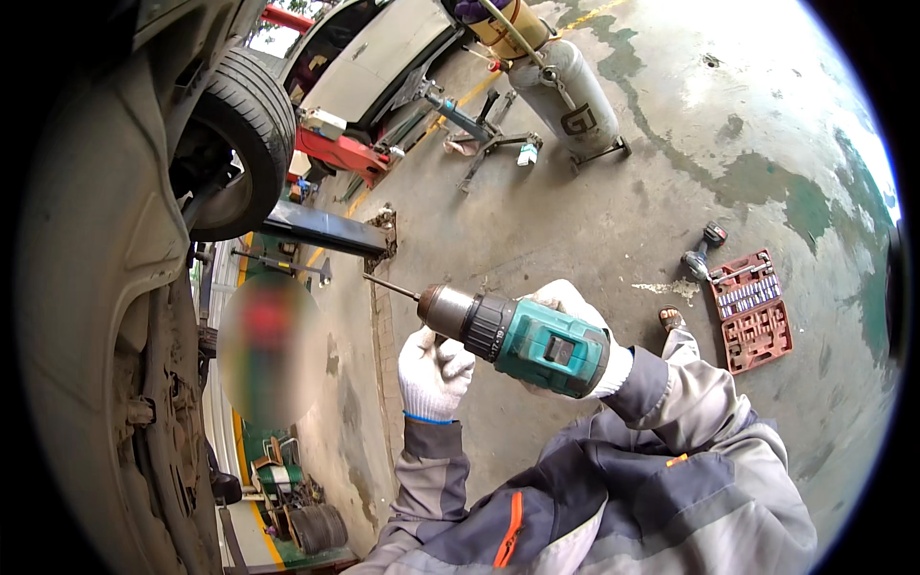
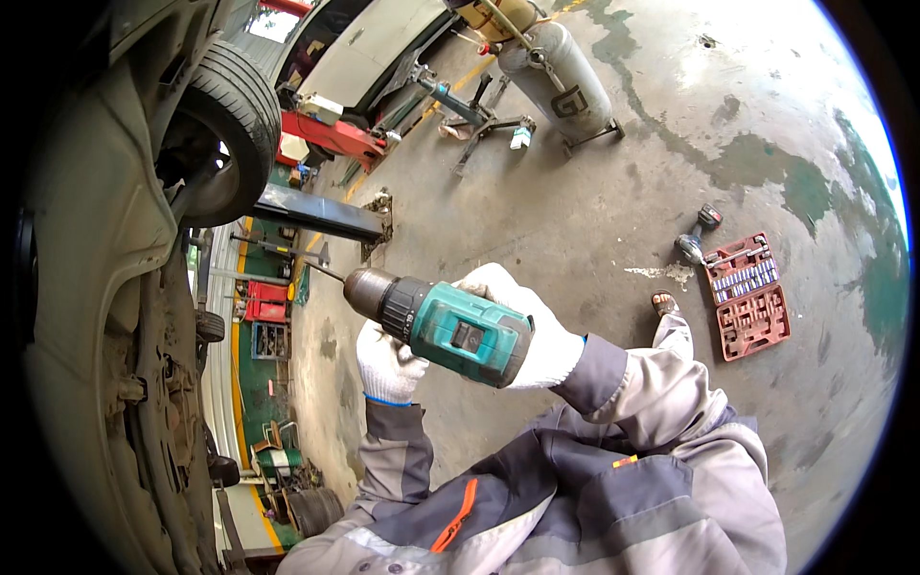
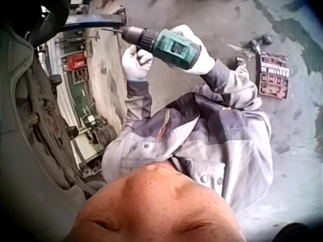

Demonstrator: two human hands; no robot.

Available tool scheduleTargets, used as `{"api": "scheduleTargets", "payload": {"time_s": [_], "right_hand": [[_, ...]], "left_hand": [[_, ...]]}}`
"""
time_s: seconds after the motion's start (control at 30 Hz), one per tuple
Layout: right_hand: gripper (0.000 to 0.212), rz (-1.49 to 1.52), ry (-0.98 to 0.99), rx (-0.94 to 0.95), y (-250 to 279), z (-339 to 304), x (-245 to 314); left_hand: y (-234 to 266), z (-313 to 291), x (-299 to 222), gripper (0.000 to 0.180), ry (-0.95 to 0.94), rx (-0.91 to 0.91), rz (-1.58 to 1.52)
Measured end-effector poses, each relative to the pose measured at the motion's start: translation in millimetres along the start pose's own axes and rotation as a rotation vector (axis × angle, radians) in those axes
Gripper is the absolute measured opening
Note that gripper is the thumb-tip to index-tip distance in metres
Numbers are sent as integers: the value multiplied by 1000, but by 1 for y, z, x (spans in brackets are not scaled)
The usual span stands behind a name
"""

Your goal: The person installs a plastic underbody panel on a lifted car. They position the panel under the vehicle and use a cordless drill to fasten it with screws at multiple points along the wheel arch and undercarriage.

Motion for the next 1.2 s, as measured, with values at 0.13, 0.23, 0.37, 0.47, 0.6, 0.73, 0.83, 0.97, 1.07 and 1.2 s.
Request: {"api": "scheduleTargets", "payload": {"time_s": [0.13, 0.23, 0.37, 0.47, 0.6, 0.73, 0.83, 0.97, 1.07, 1.2], "right_hand": [[66, -177, 49, 2, 46, 38, 41], [65, -192, 74, 103, 77, 75, 45], [65, -230, 63, 204, 112, 106, 38], [64, -172, -53, 219, 130, 110, 24], [62, -252, -275, 206, 147, 119, 19], [61, -310, -303, 223, 148, 131, 21], [59, -309, -246, 252, 143, 138, 21], [59, -387, -160, 279, 128, 148, 32], [57, -456, -71, 270, 122, 151, 39], [41, -623, -45, 355, 107, 166, 67]], "left_hand": [[-17, 55, -2, 16, 13, -69, -38], [-31, 90, -16, 17, -22, 14, -66], [-54, 125, -36, 24, -247, 76, -96], [-76, 150, -44, 23, -289, 229, -158], [-87, 165, -51, 21, -329, 261, -238], [-94, 168, -65, 20, -344, 337, -284], [-97, 170, -71, 18, -293, 318, -327], [-103, 168, -79, 18, -246, 351, -290], [-99, 166, -83, 20, -241, 323, -284], [-74, 163, -84, 24, -205, 179, -13]]}}
Point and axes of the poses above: each hand's wrist, its own z-axis towards the middle knuckle, its own y-axis out of the back of the hand, x = y × z, the point moved 10 cm from there along z, towards the middle knuckle, and after that the axes turned 8 degrees about x, right-handed, at the moved point
